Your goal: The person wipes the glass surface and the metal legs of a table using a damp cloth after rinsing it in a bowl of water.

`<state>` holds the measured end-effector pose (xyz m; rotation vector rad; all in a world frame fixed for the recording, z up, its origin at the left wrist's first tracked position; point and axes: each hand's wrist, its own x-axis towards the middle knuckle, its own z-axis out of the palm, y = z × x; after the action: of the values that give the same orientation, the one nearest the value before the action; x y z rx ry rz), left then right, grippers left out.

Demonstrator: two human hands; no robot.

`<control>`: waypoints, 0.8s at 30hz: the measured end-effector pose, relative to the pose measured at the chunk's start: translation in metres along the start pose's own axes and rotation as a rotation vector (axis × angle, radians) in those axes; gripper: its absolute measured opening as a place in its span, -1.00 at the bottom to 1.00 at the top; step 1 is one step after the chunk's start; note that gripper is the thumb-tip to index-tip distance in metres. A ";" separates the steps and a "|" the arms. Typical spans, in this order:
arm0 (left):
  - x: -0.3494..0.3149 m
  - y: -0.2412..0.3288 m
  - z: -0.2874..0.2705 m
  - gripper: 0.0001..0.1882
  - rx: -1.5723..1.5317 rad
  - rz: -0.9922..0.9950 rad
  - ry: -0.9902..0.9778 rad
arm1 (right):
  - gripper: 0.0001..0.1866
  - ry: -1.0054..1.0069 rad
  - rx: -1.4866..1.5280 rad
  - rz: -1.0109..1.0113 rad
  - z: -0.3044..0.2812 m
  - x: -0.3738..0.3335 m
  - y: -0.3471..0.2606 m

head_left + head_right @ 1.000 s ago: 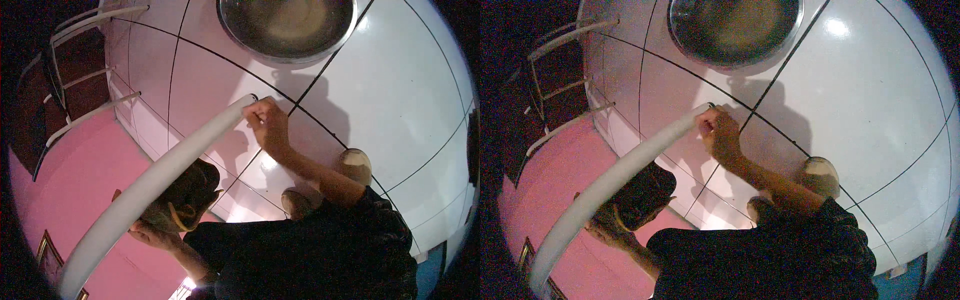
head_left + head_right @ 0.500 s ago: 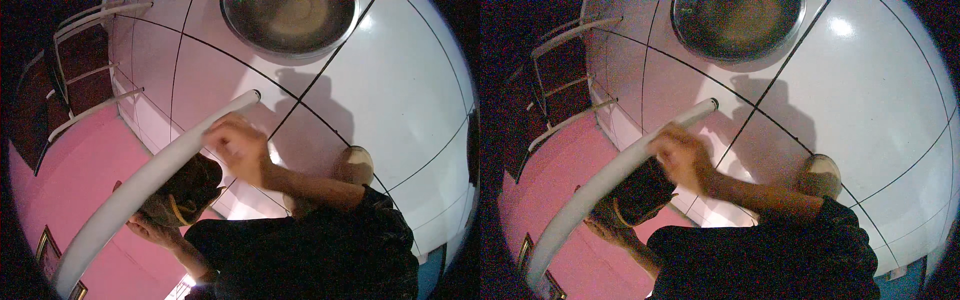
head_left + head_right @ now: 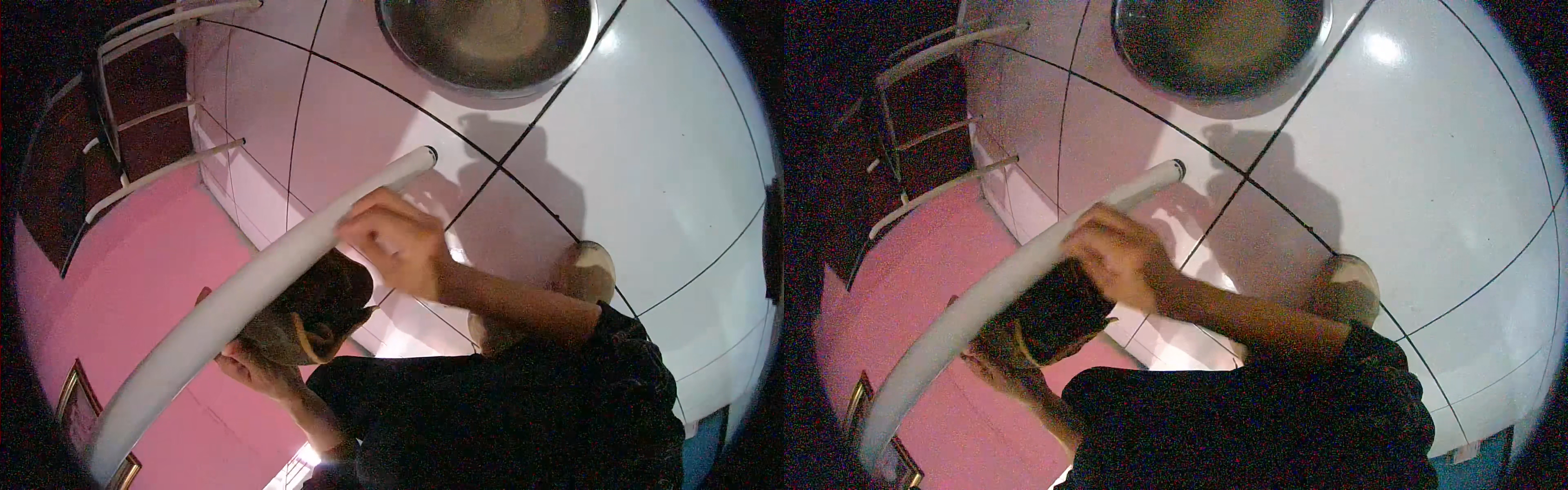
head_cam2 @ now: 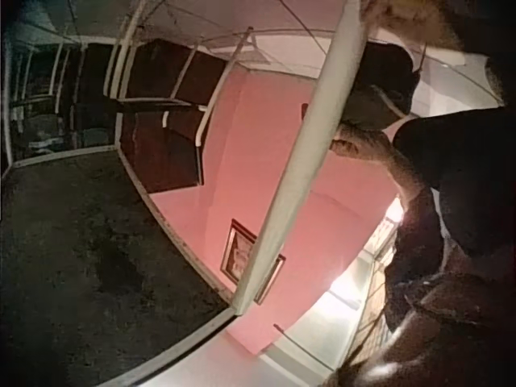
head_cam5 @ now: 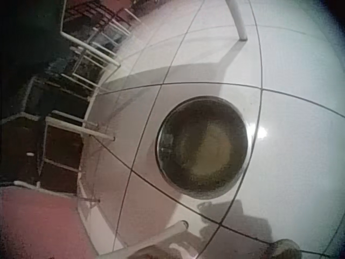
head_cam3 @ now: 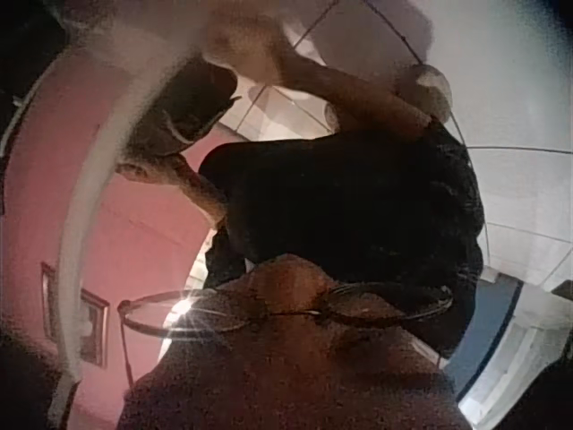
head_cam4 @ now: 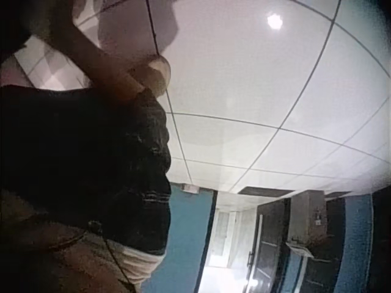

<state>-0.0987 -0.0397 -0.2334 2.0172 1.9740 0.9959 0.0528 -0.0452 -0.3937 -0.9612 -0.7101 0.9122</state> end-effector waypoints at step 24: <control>-0.004 0.008 0.015 -0.40 -0.020 0.025 -0.077 | -0.70 -0.125 -0.064 -0.433 0.001 -0.005 0.021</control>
<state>-0.0839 -0.0395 -0.2418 2.0427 1.8974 0.9238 0.0433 -0.0432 -0.4134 -0.7679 -1.0130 0.5731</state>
